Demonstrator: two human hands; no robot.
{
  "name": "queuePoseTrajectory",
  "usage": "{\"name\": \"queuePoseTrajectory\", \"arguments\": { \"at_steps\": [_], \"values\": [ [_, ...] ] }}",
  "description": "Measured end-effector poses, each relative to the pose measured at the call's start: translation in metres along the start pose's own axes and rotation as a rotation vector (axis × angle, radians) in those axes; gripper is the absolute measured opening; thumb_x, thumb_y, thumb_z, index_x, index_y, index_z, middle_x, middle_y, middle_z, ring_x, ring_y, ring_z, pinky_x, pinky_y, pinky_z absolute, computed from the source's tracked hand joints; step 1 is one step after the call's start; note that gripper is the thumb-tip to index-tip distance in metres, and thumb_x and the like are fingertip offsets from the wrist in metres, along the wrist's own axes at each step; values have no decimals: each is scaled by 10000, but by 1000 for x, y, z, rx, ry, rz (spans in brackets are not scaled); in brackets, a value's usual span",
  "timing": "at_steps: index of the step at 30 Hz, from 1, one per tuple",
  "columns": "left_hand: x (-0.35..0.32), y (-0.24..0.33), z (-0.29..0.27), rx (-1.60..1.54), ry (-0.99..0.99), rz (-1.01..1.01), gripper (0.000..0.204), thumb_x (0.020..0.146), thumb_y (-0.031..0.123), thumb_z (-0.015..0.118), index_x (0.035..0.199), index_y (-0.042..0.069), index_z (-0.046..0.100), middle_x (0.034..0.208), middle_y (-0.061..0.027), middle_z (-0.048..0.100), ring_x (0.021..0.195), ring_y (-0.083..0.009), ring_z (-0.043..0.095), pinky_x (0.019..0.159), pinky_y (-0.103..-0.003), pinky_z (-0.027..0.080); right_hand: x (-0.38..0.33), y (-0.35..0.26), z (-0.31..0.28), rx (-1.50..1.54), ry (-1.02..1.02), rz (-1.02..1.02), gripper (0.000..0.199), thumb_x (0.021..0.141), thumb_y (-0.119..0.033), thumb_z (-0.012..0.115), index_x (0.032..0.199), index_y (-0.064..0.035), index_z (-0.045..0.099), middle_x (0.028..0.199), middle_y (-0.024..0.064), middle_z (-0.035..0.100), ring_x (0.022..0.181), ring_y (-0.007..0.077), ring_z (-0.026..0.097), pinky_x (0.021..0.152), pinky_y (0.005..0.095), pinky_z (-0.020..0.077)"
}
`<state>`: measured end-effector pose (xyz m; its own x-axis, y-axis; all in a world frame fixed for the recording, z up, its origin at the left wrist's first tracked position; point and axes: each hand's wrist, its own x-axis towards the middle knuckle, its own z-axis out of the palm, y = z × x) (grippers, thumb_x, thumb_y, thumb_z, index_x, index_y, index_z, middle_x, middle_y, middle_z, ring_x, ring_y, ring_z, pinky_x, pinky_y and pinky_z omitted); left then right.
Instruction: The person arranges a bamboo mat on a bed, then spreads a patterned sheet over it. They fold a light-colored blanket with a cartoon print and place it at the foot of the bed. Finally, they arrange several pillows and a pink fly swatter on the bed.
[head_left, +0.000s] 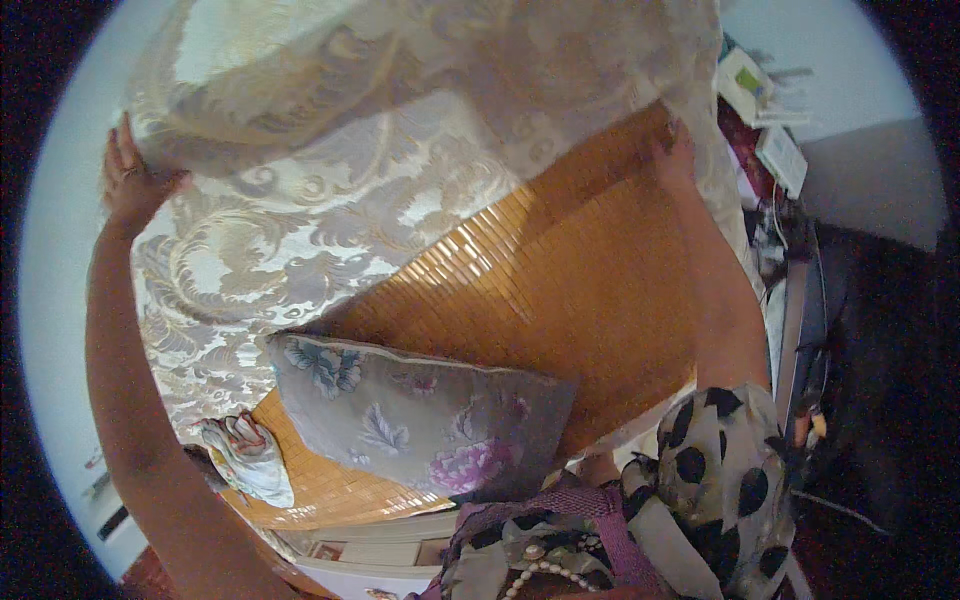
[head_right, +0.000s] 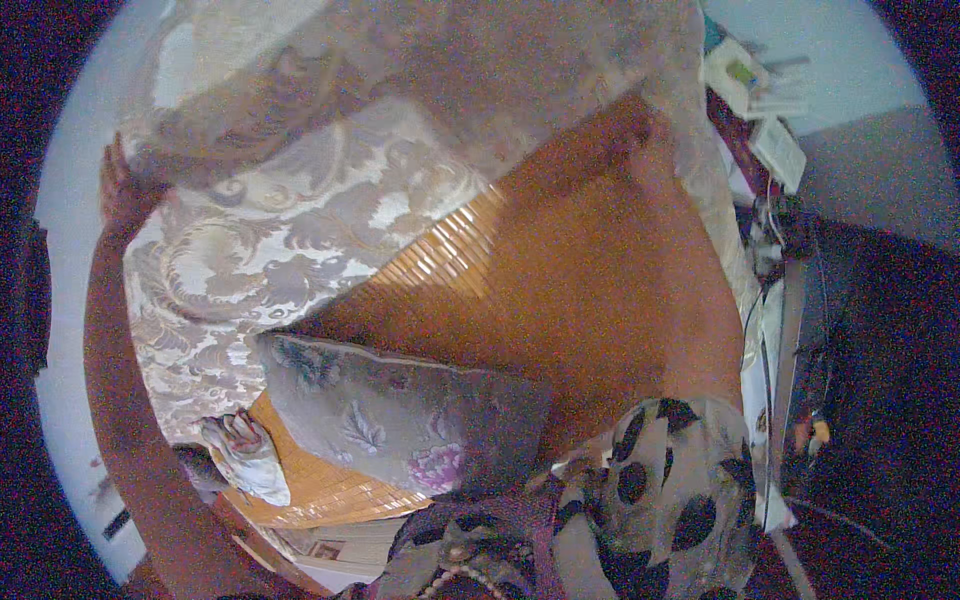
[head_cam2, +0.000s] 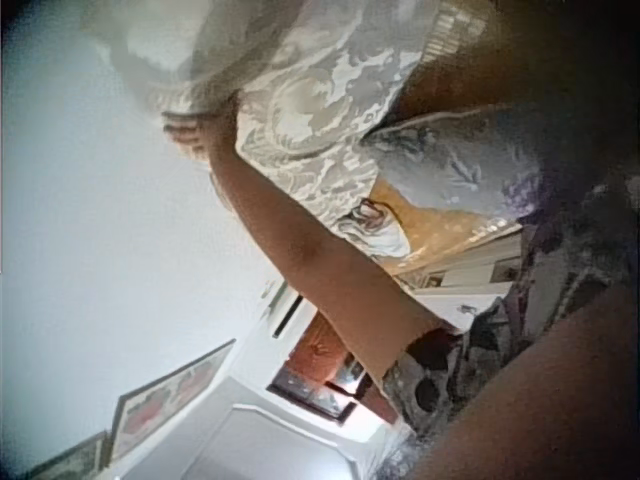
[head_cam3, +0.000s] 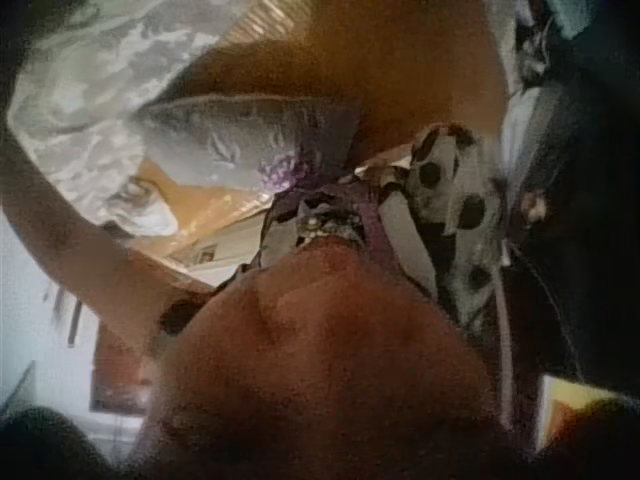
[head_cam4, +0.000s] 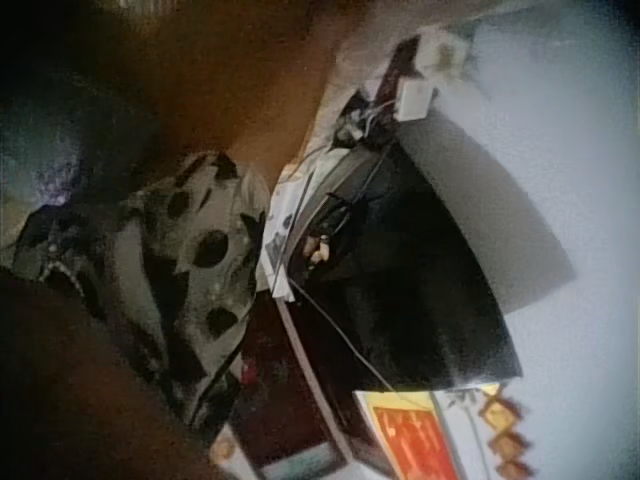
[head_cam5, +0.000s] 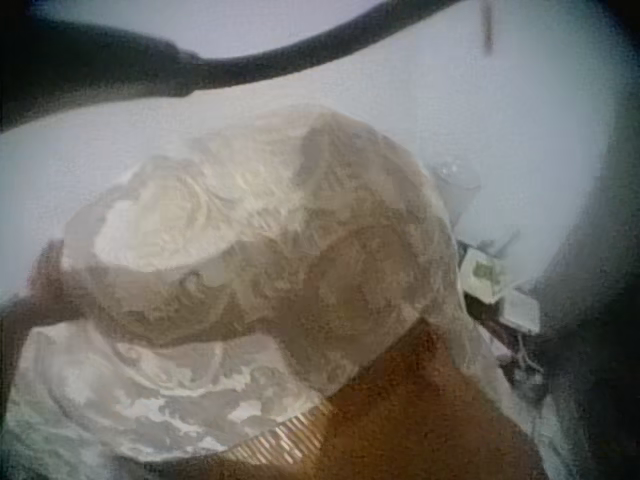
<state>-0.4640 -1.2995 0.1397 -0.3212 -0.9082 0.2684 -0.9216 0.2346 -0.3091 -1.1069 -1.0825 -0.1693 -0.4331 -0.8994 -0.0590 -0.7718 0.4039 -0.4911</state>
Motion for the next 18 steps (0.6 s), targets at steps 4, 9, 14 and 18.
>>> {"name": "queuePoseTrajectory", "arguments": {
  "at_steps": [4, 9, 14, 18],
  "values": [
    [-8, 10, -16, -37, -181, -118, 1183, 529, 368, 800, 1357, 357, -45, 1438, -98, -60, 1316, -349, -18, 993, -598, 108, 60, -117, -63, 322, 433, -271, 723, 734, -292, 653, 1290, -9, 287, 1231, 208, 391, 1160, 330, 367, 978, 401, 296],
    [-9, 38, -46, -84, -287, -229, 1214, 513, 370, 803, 1361, 348, -66, 1438, -92, -110, 1319, -331, -83, 994, -587, 68, 100, -236, -139, -186, 736, -629, 546, 718, -280, 662, 1133, -1, 441, 1063, 188, 488, 996, 324, 466, 833, 363, 404],
    [-11, 39, -57, -84, -309, -280, 1214, 517, 374, 800, 1363, 338, -71, 1439, -71, -117, 1318, -321, -105, 1001, -581, 58, 87, -282, -176, -91, -10, -404, 250, 766, -209, 591, 894, -15, 499, 897, 143, 545, 831, 308, 519, 696, 380, 419],
    [-4, 47, -62, -96, -388, -310, 1229, 502, 374, 805, 1365, 330, -68, 1439, -60, -132, 1316, -321, -122, 1000, -583, 42, 108, -269, -175, -171, 157, -600, 195, 780, -188, 570, 850, -20, 501, 833, 149, 550, 801, 320, 528, 684, 400, 409]
  ]
}}
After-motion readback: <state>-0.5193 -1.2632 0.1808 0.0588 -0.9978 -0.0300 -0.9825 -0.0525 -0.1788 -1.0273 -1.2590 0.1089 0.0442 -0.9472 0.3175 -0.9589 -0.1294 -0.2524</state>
